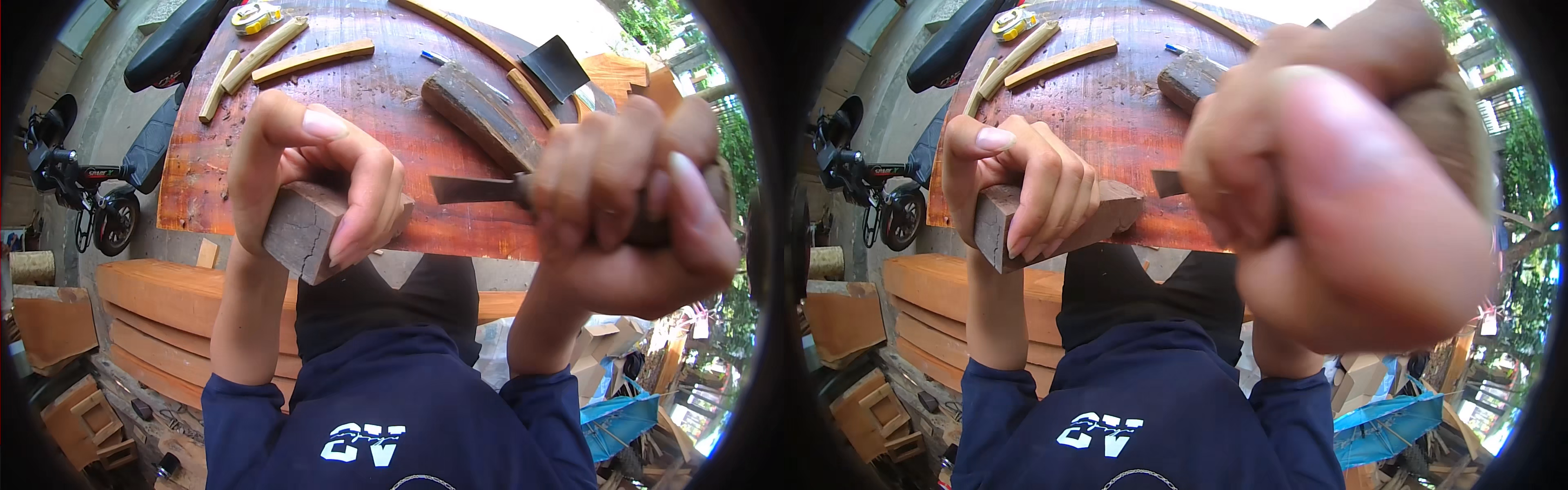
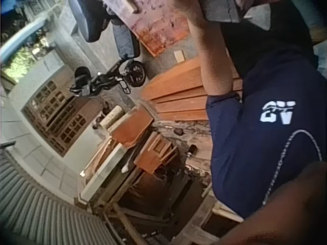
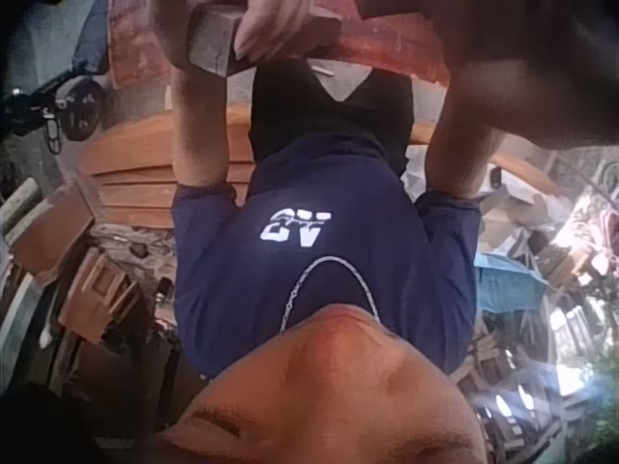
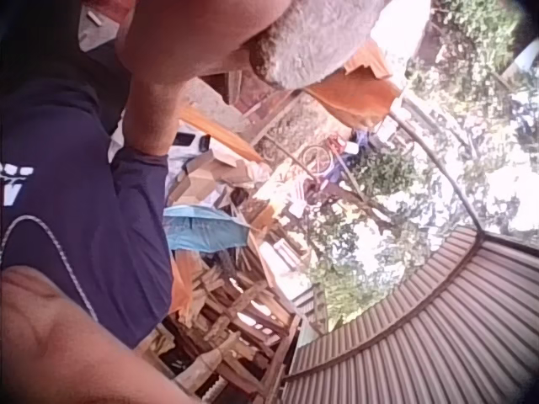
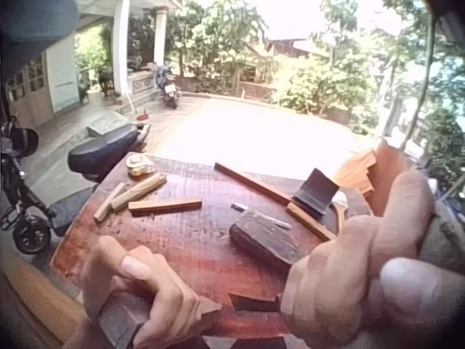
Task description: Manually carving and shaping a block of wood using a large chisel and a wooden mallet.
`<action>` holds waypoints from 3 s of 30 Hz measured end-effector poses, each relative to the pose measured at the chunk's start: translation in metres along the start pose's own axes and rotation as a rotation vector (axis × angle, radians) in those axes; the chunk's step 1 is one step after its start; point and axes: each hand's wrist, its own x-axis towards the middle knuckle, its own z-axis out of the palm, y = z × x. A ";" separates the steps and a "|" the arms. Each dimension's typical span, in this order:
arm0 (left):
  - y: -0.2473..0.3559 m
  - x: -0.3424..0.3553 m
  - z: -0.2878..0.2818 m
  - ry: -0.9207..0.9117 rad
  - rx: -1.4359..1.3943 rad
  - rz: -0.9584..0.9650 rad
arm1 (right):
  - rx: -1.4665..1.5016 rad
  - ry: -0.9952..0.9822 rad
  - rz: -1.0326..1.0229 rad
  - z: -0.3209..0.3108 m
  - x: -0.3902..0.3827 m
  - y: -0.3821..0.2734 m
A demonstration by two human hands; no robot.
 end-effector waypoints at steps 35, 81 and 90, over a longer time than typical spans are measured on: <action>0.012 -0.006 0.007 0.101 0.090 -0.050 | -0.087 -0.091 0.149 0.026 0.003 0.010; 0.007 -0.003 0.009 0.069 0.157 -0.104 | -0.094 -0.169 -0.082 0.037 0.013 -0.009; 0.006 -0.008 0.013 0.105 0.167 -0.134 | -0.241 -0.082 -0.003 0.059 0.017 -0.012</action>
